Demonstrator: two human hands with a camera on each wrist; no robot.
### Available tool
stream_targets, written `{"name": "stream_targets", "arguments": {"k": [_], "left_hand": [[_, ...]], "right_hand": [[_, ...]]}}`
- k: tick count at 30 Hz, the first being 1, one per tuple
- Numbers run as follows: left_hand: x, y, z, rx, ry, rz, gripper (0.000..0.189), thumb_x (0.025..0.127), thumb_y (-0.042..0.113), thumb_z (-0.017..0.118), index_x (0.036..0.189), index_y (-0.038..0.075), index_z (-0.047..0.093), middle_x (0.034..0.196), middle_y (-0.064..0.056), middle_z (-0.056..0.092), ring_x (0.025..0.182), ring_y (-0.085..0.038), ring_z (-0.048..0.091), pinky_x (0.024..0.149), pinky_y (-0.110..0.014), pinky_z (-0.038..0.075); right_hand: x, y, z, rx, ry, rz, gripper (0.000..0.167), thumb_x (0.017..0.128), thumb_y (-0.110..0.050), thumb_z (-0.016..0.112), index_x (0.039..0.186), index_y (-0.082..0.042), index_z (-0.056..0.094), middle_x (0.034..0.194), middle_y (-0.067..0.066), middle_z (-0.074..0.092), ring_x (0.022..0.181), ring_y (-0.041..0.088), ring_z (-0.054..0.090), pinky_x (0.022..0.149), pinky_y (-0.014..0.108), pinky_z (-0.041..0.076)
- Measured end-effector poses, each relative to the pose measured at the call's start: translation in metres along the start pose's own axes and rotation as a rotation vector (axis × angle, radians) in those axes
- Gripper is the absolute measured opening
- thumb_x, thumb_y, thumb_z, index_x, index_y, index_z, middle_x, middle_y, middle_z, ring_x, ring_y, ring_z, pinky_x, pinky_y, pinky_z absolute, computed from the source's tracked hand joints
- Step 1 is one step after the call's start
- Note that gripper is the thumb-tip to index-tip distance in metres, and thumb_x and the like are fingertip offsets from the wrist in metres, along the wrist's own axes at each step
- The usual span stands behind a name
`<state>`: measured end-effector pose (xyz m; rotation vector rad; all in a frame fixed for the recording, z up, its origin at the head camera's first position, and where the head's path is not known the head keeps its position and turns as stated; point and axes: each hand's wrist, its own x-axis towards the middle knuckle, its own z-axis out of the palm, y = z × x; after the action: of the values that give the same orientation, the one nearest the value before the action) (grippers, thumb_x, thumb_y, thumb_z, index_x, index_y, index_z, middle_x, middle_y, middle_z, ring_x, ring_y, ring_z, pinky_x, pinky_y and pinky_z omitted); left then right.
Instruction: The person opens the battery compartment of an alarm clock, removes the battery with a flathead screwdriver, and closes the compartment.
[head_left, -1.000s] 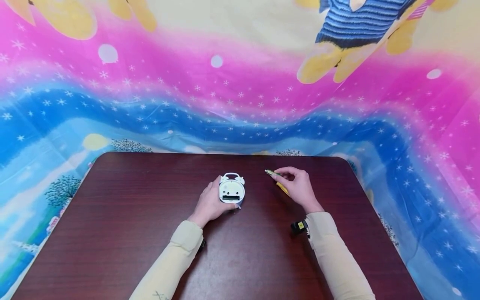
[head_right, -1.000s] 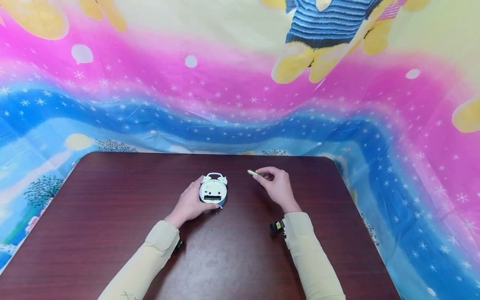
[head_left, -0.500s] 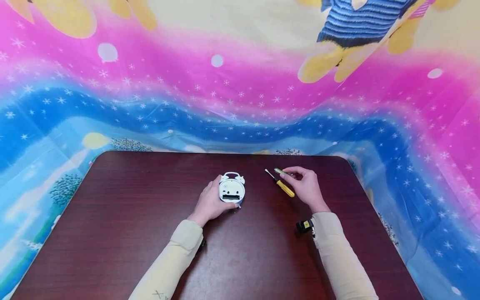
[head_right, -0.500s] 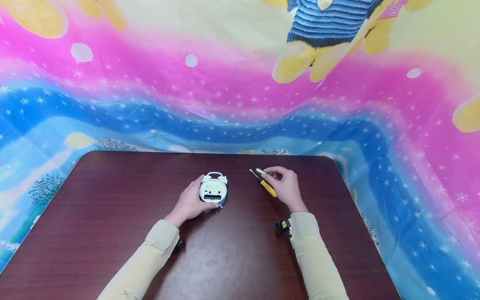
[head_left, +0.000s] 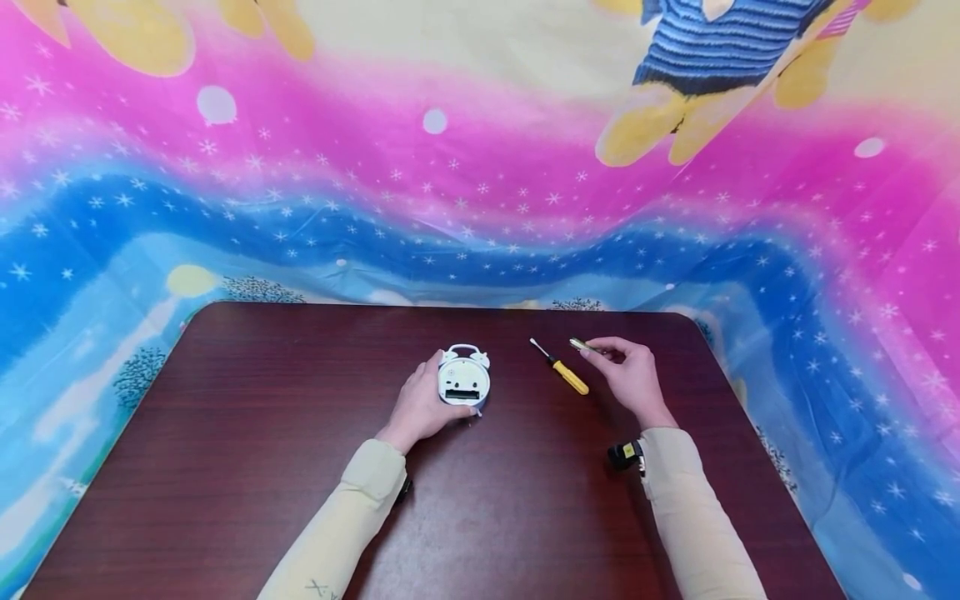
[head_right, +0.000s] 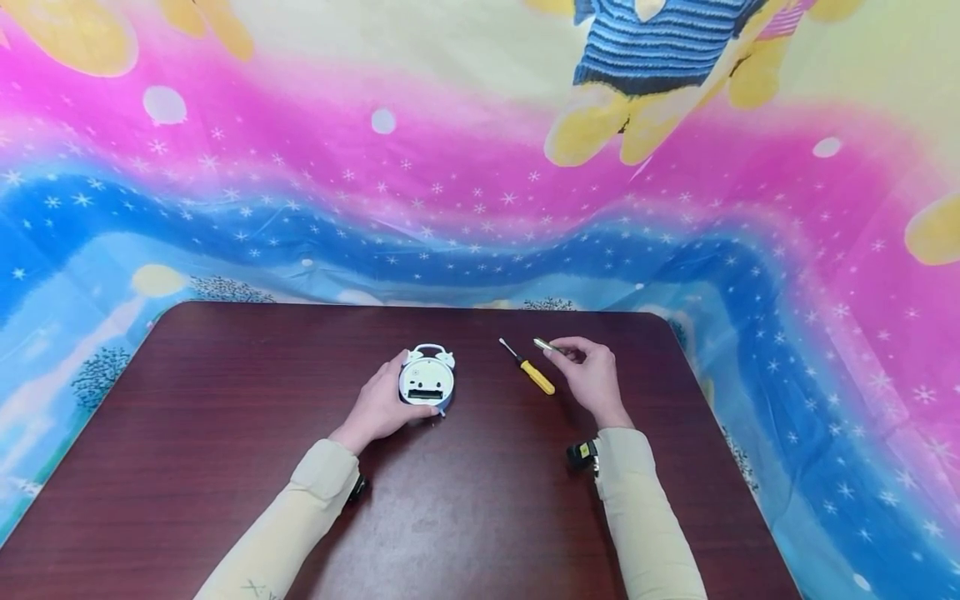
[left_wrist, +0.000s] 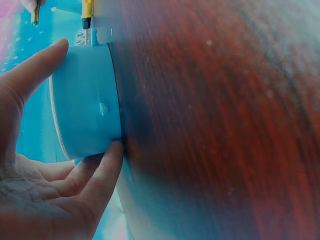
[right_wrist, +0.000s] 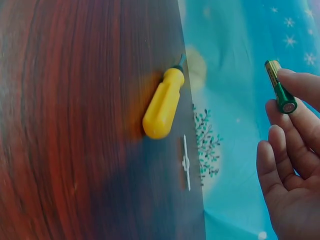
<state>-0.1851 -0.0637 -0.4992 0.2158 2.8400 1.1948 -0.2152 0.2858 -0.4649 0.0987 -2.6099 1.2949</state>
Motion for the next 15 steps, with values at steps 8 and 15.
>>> {"name": "stream_targets", "arguments": {"k": [8,15], "left_hand": [[0.000,0.000,0.000,0.002,-0.002,-0.004,0.116,0.069,0.040,0.093,0.157,-0.001,0.030,0.143,-0.024,0.049,0.130,-0.039,0.047,0.108,-0.050,0.038],[-0.001,0.001,-0.001,-0.001,-0.004,-0.006,0.116,0.069,0.040,0.093,0.157,-0.001,0.029,0.143,-0.023,0.049,0.130,-0.040,0.047,0.107,-0.050,0.039]], "right_hand": [[0.001,0.010,-0.014,-0.021,0.029,0.032,0.027,0.093,-0.035,0.077,0.108,-0.012,0.079,0.093,0.006,0.071,0.077,0.023,0.055,0.057,0.027,0.043],[0.002,0.021,-0.022,-0.042,0.066,0.043,0.027,0.092,-0.033,0.078,0.108,-0.010,0.079,0.093,0.007,0.072,0.076,0.022,0.057,0.058,0.026,0.043]]}}
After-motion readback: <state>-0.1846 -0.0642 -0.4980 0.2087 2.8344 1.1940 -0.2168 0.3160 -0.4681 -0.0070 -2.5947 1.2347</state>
